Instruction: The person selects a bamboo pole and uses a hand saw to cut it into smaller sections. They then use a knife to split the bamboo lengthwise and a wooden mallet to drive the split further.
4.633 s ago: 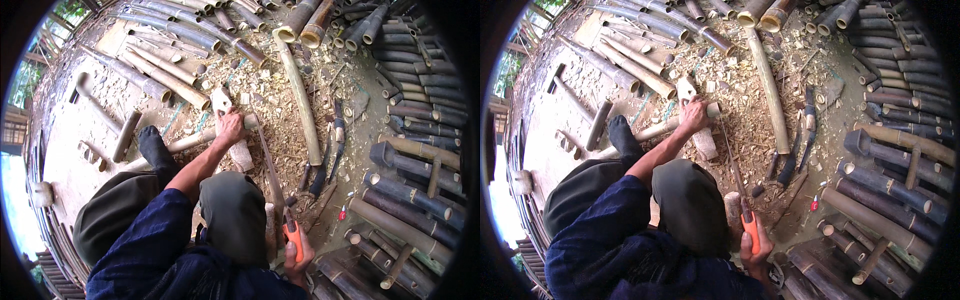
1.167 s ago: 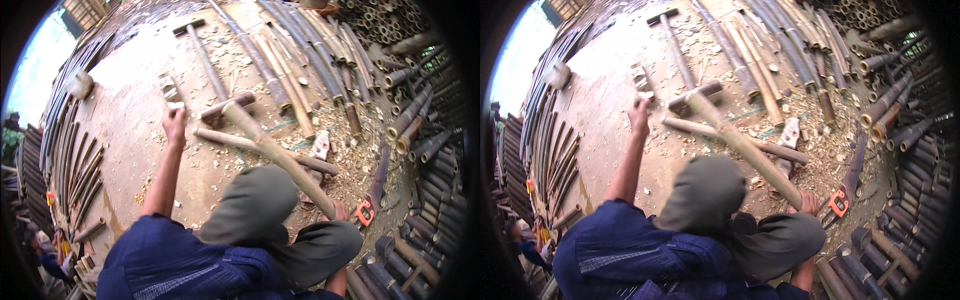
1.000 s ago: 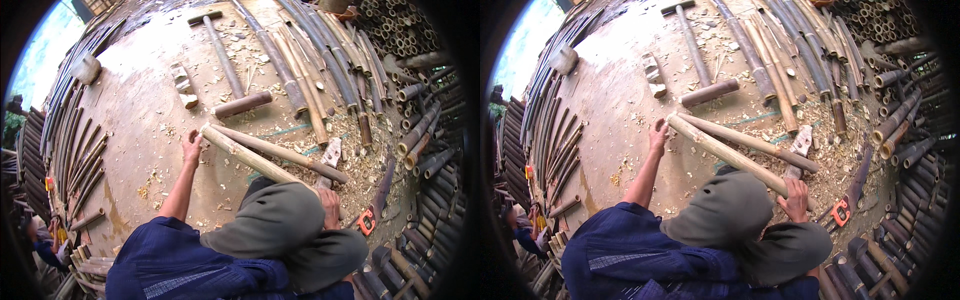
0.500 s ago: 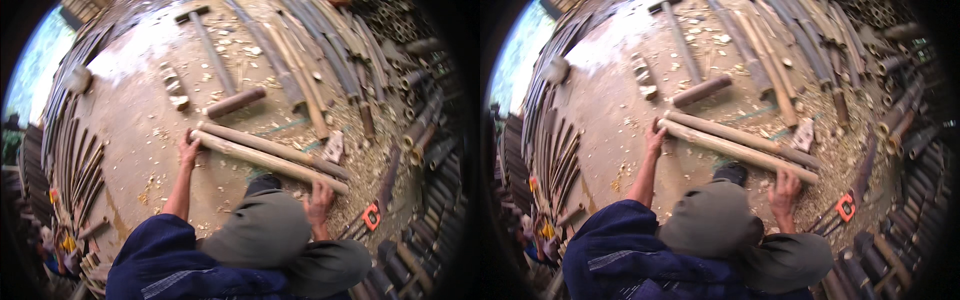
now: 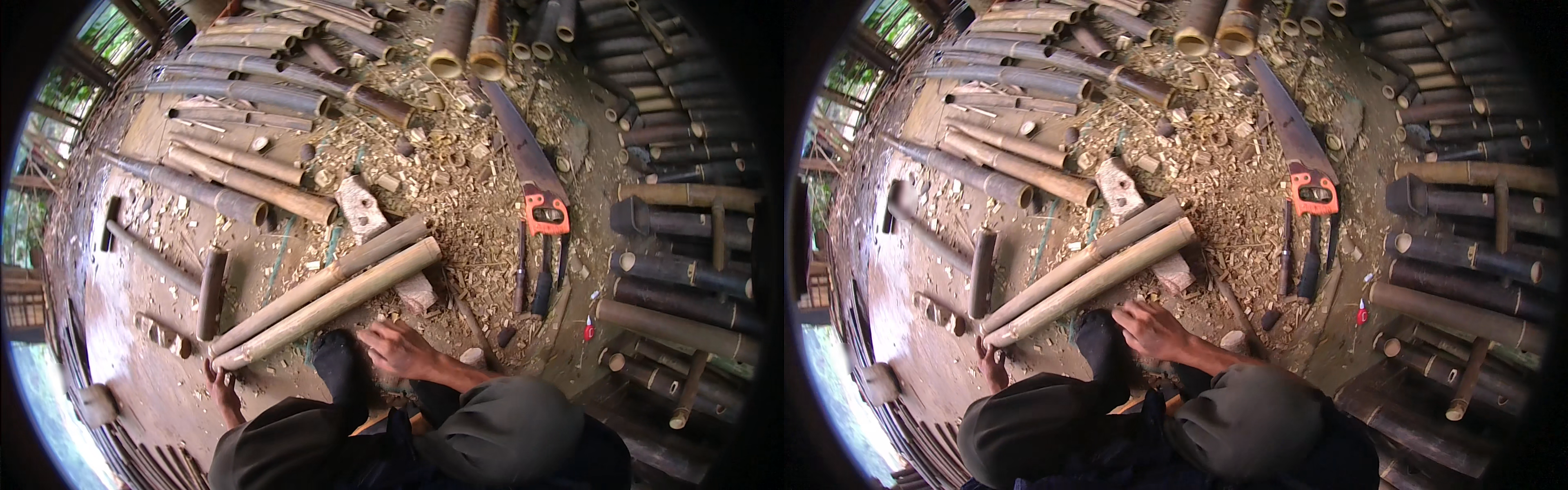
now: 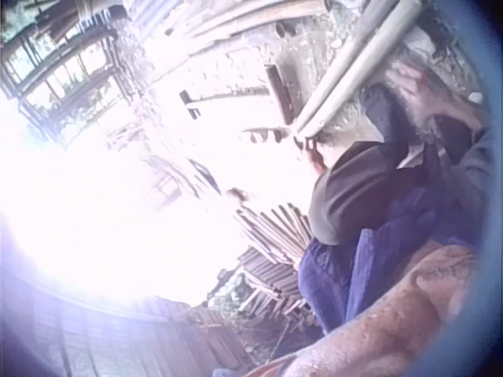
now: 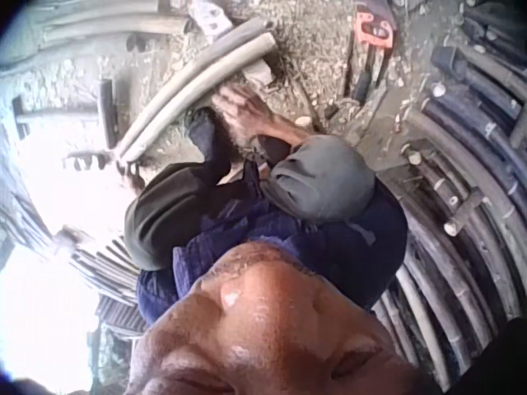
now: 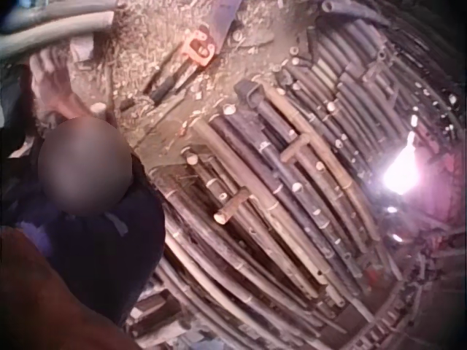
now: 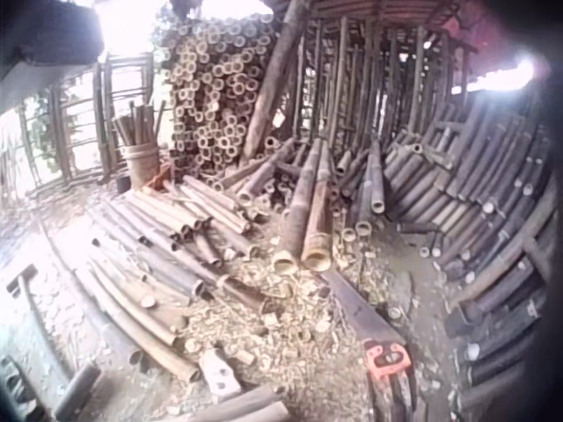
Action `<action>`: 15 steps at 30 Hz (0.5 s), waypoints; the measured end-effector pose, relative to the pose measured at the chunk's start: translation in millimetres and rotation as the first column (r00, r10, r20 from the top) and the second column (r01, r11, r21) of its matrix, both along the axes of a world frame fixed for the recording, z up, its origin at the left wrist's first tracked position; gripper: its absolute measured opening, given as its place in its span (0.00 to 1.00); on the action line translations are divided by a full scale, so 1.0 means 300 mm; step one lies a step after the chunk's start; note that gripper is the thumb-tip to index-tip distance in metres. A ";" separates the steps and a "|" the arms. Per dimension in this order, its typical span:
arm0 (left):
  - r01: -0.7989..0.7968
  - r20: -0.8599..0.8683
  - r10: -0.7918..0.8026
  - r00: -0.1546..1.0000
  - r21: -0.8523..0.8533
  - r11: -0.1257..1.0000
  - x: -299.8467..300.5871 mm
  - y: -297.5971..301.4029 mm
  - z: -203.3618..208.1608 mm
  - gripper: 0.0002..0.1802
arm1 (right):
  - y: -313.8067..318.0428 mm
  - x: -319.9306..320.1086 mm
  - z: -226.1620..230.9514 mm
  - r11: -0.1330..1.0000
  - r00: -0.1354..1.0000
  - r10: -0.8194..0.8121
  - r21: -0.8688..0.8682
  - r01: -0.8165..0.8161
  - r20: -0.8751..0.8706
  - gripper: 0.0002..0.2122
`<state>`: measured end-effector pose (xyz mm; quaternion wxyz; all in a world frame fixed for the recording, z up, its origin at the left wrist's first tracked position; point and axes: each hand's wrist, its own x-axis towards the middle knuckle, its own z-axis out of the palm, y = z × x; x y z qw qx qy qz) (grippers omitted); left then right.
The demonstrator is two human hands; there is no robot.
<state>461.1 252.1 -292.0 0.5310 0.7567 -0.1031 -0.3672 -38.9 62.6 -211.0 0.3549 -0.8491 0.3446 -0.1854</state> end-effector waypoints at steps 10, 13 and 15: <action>-0.358 -0.041 0.358 0.933 -0.214 0.909 0.235 0.110 -0.064 0.38 | -0.399 -0.067 -0.010 0.909 0.886 -0.142 -0.413 -0.060 -0.441 0.26; 0.043 0.325 0.103 0.940 -0.413 0.910 0.146 -0.058 0.069 0.45 | -0.350 -0.240 -0.084 0.952 0.917 -0.131 -0.306 0.011 -0.376 0.32; 0.075 0.337 0.154 0.929 -0.579 0.812 0.102 -0.252 0.290 0.44 | -0.299 -0.348 -0.066 0.956 0.955 -0.222 -0.238 0.173 -0.197 0.33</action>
